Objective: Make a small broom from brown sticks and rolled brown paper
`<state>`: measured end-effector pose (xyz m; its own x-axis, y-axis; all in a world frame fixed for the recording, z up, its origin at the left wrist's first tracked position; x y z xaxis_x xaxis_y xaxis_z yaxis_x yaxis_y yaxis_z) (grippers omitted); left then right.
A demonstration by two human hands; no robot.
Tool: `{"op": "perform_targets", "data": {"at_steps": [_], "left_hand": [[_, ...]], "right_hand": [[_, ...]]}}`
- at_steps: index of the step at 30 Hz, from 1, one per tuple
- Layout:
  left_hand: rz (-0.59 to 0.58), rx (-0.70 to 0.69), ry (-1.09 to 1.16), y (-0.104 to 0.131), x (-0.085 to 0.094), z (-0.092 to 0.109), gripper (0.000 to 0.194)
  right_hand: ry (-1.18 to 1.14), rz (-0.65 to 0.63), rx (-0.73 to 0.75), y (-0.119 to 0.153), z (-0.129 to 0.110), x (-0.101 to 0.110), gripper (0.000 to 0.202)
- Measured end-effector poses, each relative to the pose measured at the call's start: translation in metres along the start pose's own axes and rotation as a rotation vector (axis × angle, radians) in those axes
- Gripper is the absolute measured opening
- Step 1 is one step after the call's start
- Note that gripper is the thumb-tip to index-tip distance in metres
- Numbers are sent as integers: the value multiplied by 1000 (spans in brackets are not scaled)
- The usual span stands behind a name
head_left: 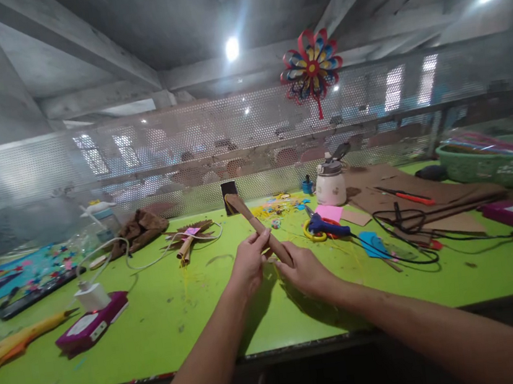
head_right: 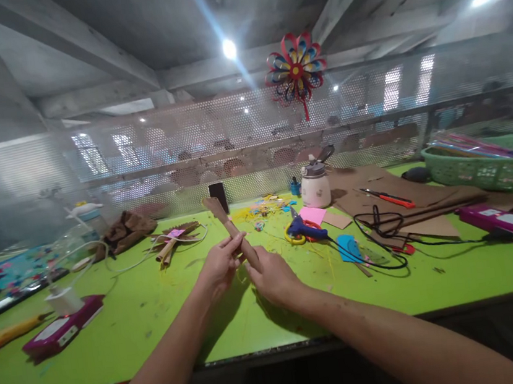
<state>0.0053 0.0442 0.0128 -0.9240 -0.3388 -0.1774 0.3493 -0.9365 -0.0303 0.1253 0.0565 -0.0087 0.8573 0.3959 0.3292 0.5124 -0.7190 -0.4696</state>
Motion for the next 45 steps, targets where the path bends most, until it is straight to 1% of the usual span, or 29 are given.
{"op": "perform_targets", "data": {"at_steps": [3, 5, 7, 9, 11, 13, 15, 20, 23, 26, 32, 36, 39, 43, 45], "left_hand": [[8, 23, 36, -1, 5, 5, 15], [16, 28, 54, -3, 8, 7, 13], [18, 31, 61, -5, 10, 7, 12], [17, 37, 65, -6, 11, 7, 11], [11, 37, 67, -6, 12, 6, 12], [6, 25, 71, -6, 12, 6, 12], [-1, 11, 76, -5, 11, 7, 11], [-31, -4, 96, -4, 11, 10, 7], [-44, -9, 191, -5, 12, 15, 17], [-38, -29, 281, -6, 14, 22, 26], [13, -36, 344, -5, 18, 27, 20], [-4, -53, 391, -4, 17, 29, 18], [9, -51, 397, -4, 18, 33, 20], [5, -82, 395, -6, 19, 38, 23], [22, -69, 395, -7, 20, 38, 24]], "right_hand": [[-33, -3, 21, 2, -4, -1, 27], [-85, -4, -10, 2, -5, -3, 26], [-207, -27, -112, 3, -4, -5, 25], [-405, -85, -244, 4, -3, -9, 30], [-600, -140, -335, 5, -2, -12, 35], [-720, -155, -366, 6, -2, -11, 37], [-779, -174, -384, 6, -1, -12, 39], [-844, -283, -427, 11, 0, -19, 41], [-864, -281, -416, 13, -1, -18, 40], [-880, -291, -439, 14, -1, -18, 38], [-933, -346, -509, 15, 1, -21, 36], [-945, -348, -487, 12, 1, -20, 37], [-952, -357, -490, 9, 1, -21, 34], [-983, -391, -479, 3, 3, -23, 34], [-1007, -398, -481, 2, 4, -24, 33]]}}
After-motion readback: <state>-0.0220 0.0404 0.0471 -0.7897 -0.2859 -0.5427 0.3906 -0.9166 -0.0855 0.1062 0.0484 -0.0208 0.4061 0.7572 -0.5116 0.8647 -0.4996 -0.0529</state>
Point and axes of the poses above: each hand's wrist, its own y-axis away from the middle knuckle, its own x-axis out of the back of the hand, z = x × y, the point moved 4 cm from there along -y, towards the middle knuckle, and after that the axes turned 13 degrees about -y, right-handed, at the moved point
